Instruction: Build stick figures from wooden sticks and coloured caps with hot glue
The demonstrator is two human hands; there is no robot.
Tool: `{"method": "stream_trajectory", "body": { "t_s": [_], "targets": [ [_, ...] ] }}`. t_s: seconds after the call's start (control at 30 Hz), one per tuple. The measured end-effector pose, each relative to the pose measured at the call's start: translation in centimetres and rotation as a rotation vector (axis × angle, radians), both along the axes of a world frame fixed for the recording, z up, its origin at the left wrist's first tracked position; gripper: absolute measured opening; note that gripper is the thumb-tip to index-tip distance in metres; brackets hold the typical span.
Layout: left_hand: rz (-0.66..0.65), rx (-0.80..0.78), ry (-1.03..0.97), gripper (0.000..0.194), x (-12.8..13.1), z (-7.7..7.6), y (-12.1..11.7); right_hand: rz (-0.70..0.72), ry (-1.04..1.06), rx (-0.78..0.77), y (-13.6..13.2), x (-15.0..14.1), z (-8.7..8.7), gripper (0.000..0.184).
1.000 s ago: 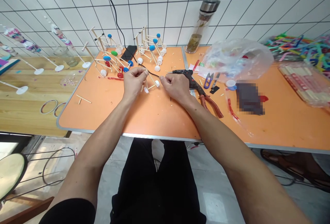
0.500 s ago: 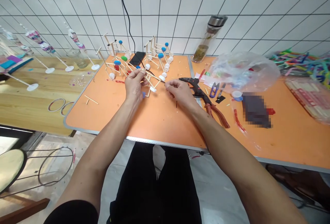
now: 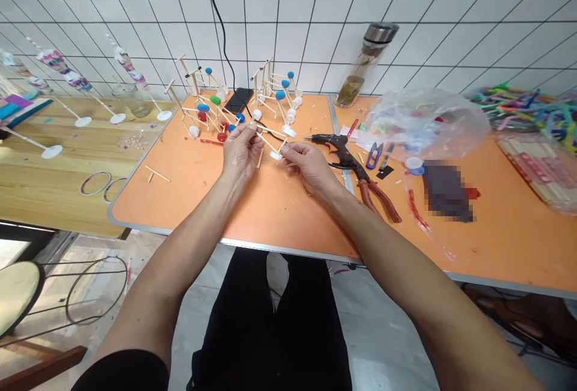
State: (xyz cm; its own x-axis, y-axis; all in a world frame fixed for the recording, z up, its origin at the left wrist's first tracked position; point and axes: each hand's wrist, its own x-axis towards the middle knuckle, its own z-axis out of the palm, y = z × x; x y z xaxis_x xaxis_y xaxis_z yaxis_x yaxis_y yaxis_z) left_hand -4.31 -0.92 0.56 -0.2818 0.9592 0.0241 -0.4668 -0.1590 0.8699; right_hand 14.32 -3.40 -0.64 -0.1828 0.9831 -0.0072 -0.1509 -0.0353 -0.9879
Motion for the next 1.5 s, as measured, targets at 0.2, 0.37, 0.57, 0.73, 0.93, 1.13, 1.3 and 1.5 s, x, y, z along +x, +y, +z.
{"method": "stream_trajectory", "body": {
  "t_s": [0.2,0.37,0.57,0.73,0.93,1.13,1.3,1.5],
  "targets": [
    [-0.041,-0.007,0.005,0.034,0.4,0.2,-0.3,-0.034,0.014,0.035,0.0,0.1,-0.1,0.051],
    [-0.039,-0.016,-0.024,0.03,1.0,1.1,-1.1,-0.088,-0.041,0.093,0.5,0.4,-0.4,0.05],
    [-0.084,0.015,-0.029,0.034,1.3,2.6,-2.3,-0.137,-0.098,0.144,0.8,1.1,0.4,0.057],
    [-0.07,-0.022,0.057,0.056,1.5,3.2,-2.5,-0.153,-0.119,0.2,1.4,1.8,0.7,0.046],
    [-0.081,-0.037,0.173,0.053,1.5,3.0,-2.6,-0.192,-0.154,0.257,2.1,2.1,0.4,0.031],
    [-0.128,-0.043,0.256,0.038,1.5,2.7,-2.9,-0.232,-0.181,0.343,2.4,2.7,0.6,0.024],
    [-0.194,-0.059,0.297,0.021,1.6,2.5,-3.1,-0.31,-0.204,0.421,2.8,3.1,0.9,0.022],
    [-0.235,-0.092,0.408,0.026,1.7,2.2,-3.2,-0.374,-0.308,0.515,3.2,3.8,1.1,0.02]
  ]
}}
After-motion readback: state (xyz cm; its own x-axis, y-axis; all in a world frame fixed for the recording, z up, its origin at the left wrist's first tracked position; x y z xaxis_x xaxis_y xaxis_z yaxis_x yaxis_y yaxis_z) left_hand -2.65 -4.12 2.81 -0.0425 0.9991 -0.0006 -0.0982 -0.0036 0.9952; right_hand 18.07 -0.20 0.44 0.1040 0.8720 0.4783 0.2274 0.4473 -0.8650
